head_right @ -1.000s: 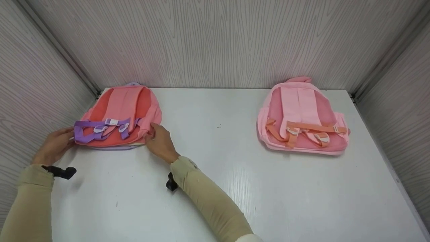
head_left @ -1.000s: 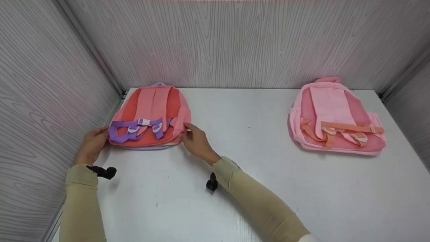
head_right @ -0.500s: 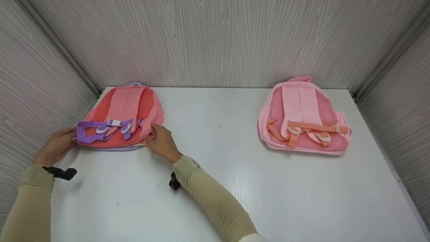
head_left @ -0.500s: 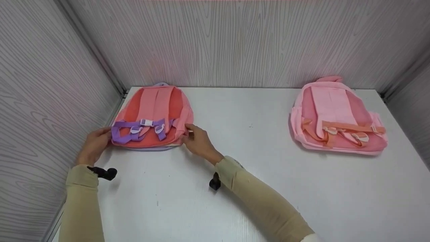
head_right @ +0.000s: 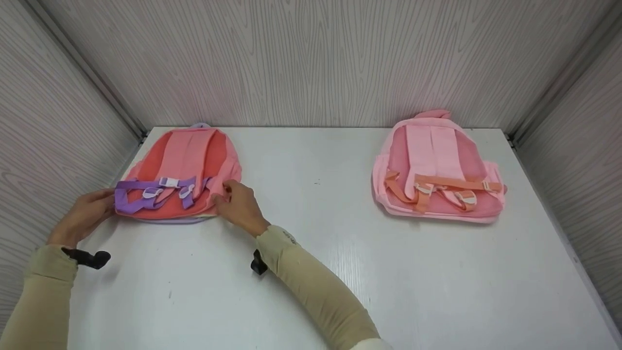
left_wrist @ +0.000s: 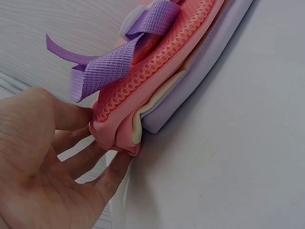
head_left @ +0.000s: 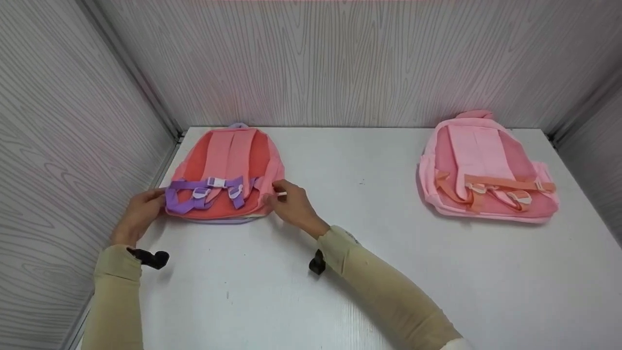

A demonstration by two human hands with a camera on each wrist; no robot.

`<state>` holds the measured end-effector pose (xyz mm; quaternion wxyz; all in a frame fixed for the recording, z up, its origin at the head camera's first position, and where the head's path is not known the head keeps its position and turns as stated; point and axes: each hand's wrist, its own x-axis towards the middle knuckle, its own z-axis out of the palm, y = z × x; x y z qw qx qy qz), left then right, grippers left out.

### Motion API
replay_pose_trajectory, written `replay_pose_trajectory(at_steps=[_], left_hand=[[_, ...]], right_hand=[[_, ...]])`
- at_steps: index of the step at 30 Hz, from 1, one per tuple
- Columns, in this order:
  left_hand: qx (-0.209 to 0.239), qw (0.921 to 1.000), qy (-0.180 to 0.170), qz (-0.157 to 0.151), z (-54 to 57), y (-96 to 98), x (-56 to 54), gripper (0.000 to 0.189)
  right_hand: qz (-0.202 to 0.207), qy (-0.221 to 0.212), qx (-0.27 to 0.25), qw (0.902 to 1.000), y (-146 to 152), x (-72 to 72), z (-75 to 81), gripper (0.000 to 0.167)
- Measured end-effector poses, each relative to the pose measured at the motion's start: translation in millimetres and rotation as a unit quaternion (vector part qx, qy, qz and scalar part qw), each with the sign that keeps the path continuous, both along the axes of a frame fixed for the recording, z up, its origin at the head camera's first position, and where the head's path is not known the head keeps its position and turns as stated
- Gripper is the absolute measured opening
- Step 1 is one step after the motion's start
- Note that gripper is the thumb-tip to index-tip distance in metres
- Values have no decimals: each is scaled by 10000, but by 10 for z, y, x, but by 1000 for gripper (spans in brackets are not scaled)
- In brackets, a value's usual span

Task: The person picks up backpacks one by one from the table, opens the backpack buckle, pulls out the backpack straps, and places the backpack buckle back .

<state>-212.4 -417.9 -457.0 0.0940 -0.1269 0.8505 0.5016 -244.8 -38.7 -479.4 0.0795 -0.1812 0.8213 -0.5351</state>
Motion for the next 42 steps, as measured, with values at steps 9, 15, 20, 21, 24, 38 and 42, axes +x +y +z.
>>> replay_pose_trajectory(at_steps=[9,15,20,21,24,38,42], left_hand=[[-235,9990,-42,-389,-6,90,26,63],[-312,9973,79,-659,-11,189,42,65],[-321,9964,139,-777,-5,290,64,65],[-316,9963,135,-792,-5,311,67,65],[-300,9960,92,-833,-14,375,77,63],[-292,9918,282,-1214,-27,704,112,53],[-430,9899,333,-1306,-18,792,104,52]], right_hand=[[-143,21,112,9998,132,12,22,39],[-183,269,318,9990,260,-9,-1,40],[-108,552,538,9970,376,-7,1,40],[-108,570,574,9967,399,-5,2,41],[-99,523,661,9964,476,5,6,41],[-80,-189,1024,9945,881,-35,154,32],[-36,-106,1096,9939,967,-20,162,28]])
